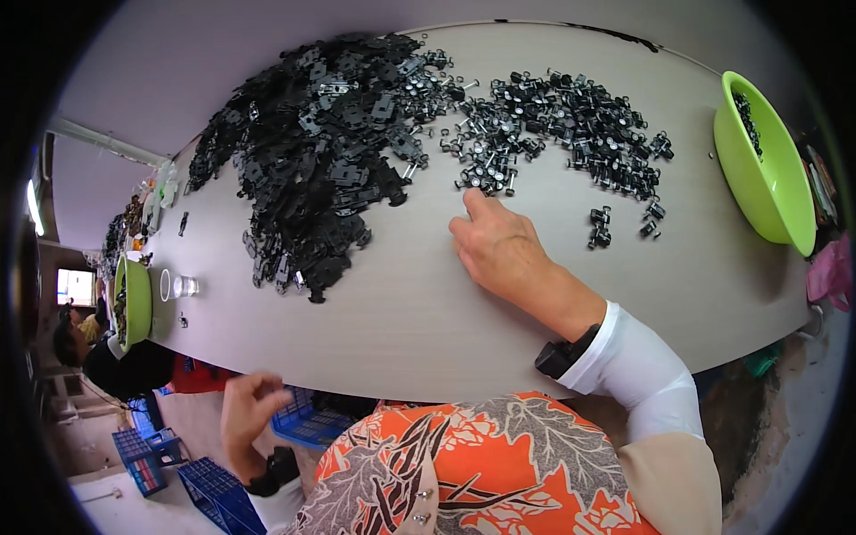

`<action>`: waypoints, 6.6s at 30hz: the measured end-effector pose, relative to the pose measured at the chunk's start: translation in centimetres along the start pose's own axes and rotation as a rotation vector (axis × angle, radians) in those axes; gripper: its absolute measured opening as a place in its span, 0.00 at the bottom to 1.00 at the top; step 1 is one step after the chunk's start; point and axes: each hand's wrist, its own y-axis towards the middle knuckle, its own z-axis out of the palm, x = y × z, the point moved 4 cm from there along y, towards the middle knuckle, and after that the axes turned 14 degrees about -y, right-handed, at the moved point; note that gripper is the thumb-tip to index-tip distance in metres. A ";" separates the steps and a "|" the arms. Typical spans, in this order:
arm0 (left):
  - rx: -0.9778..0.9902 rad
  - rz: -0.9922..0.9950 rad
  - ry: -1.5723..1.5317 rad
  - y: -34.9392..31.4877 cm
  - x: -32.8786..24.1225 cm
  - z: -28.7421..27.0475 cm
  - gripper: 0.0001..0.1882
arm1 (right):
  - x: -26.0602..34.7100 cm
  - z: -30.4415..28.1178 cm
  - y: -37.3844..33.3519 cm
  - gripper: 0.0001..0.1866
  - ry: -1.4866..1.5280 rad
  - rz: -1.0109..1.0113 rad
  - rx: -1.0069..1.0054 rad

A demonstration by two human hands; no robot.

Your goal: The person assembles small metal bolts into black plastic clips by hand. They repeatedly pick up a bolt and a clip, insert the bolt into the clip, and place the assembled unit on the table.

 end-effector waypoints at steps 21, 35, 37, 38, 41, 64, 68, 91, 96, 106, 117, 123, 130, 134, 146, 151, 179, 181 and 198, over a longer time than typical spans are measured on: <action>0.176 0.419 -0.365 17.9 -15.8 13.8 0.09 | -1.8 -1.9 -1.4 0.09 0.154 0.011 -0.007; 0.758 -0.063 -1.186 15.1 -12.8 18.5 0.12 | -0.4 -4.8 -1.6 0.23 0.352 -0.145 -0.291; 0.783 -0.084 -1.190 15.0 -12.7 18.6 0.11 | -0.3 -4.9 -1.7 0.23 0.344 -0.162 -0.281; 0.808 -0.109 -1.200 14.8 -12.9 18.7 0.11 | -0.2 -4.7 -1.7 0.23 0.330 -0.172 -0.260; 0.869 -0.188 -1.235 14.5 -12.9 18.9 0.11 | -0.1 -4.3 -2.1 0.24 0.348 -0.158 -0.225; 0.824 -0.266 -1.362 12.6 -12.7 20.7 0.07 | 1.1 -3.3 -4.1 0.21 0.432 -0.103 -0.209; 0.806 -0.155 -1.244 13.1 -13.0 20.2 0.06 | 0.9 -3.9 -4.0 0.19 0.453 -0.049 -0.204; 0.929 -0.262 -1.490 13.2 -13.1 20.5 0.26 | -0.2 -4.1 -3.0 0.09 0.559 0.004 -0.223; 0.911 -0.231 -1.464 13.5 -12.7 20.6 0.18 | 0.3 -4.0 -3.2 0.09 0.401 -0.034 -0.214; 0.992 -0.163 -1.521 13.5 -12.8 20.5 0.08 | 0.3 -3.8 -3.5 0.07 0.576 0.080 -0.325; 0.860 -0.026 -1.319 13.0 -12.6 20.2 0.08 | 1.7 -3.9 -3.5 0.08 0.340 -0.007 -0.184; 0.741 0.021 -1.098 11.8 -12.7 18.2 0.12 | 3.0 -3.4 -3.2 0.16 0.464 -0.095 -0.160; 0.385 0.029 -0.925 8.5 -7.7 12.6 0.16 | 2.2 -3.5 -2.7 0.15 0.577 -0.169 -0.043; 0.292 -0.042 -0.782 3.3 -3.6 6.4 0.16 | -3.0 -3.0 -1.5 0.10 0.156 0.068 -0.149; -0.044 0.335 0.007 4.8 -8.5 4.3 0.08 | -2.9 -2.1 -1.5 0.07 0.087 0.047 0.070; -0.133 0.738 0.128 13.7 -13.3 11.7 0.04 | -1.3 -3.3 -1.5 0.10 0.061 0.047 0.052; 0.593 -0.082 -1.263 15.4 -12.2 18.4 0.13 | -1.1 -3.4 -1.5 0.18 0.388 -0.008 -0.002; 0.588 -0.098 -1.297 15.1 -12.2 18.7 0.13 | -0.2 -3.7 -1.5 0.21 0.462 -0.017 -0.098; 0.624 -0.355 -1.622 12.5 -11.9 20.7 0.13 | 1.4 -2.3 -1.8 0.18 0.330 -0.233 -0.291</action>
